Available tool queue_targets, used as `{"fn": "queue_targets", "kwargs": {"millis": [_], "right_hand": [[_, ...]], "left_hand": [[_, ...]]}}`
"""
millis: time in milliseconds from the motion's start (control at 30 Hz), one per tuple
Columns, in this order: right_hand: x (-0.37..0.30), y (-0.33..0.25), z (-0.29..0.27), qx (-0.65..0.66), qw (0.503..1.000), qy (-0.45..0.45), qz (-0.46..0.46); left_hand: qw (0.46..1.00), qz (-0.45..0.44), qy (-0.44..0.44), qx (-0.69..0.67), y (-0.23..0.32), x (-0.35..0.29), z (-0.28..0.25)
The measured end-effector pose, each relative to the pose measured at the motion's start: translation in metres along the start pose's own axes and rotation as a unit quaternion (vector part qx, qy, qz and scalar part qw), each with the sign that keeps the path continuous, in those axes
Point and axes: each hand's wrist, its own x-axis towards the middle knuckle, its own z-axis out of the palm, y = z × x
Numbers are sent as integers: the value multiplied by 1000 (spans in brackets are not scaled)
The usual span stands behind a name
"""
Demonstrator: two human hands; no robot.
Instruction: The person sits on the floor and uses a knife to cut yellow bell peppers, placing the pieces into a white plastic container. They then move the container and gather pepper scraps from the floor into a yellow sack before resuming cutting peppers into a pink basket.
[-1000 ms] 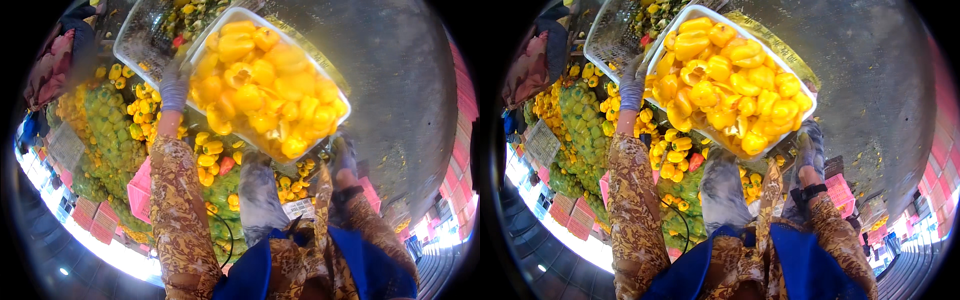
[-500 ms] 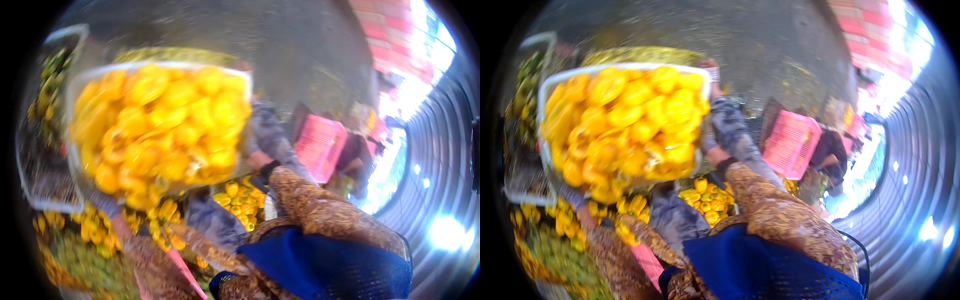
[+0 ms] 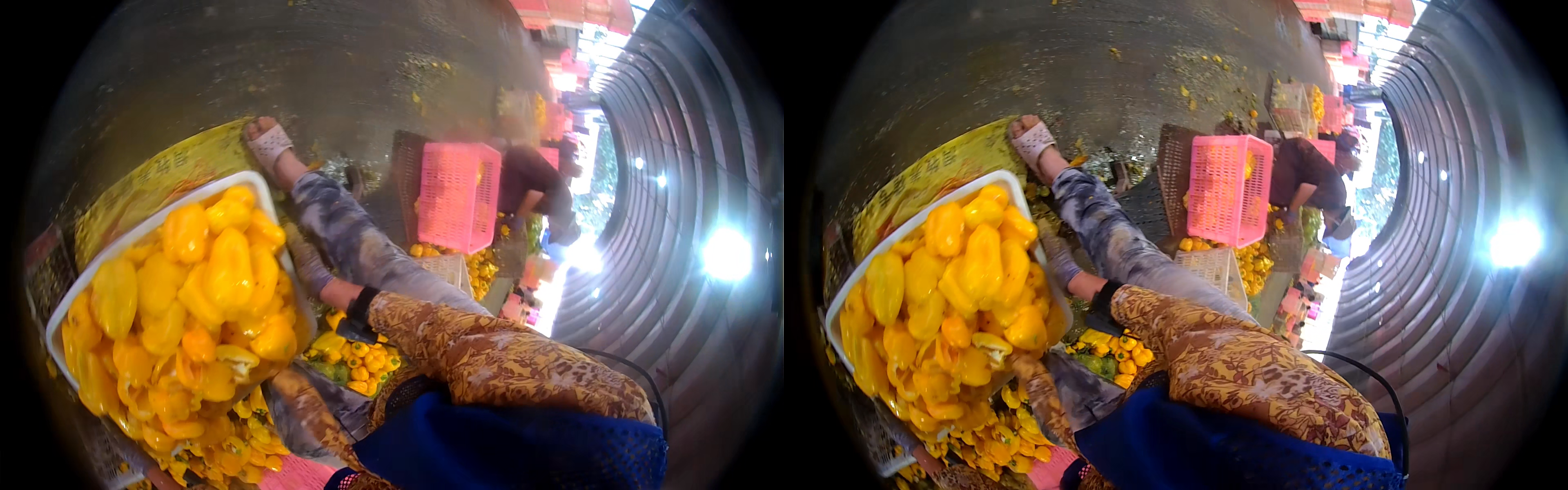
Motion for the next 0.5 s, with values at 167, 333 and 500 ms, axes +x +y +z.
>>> {"fn": "queue_targets", "kwargs": {"millis": [167,333,500], "right_hand": [[12,-17,4,20,1000,5,4],[25,-27,11,28,1000,2,1],[34,-30,20,35,999,-10,-4]], "left_hand": [[993,-42,-61,-90,11,23,27],[978,-89,-103,-158,16,37,48],[965,-120,-124,-196,17,45,53]]}}
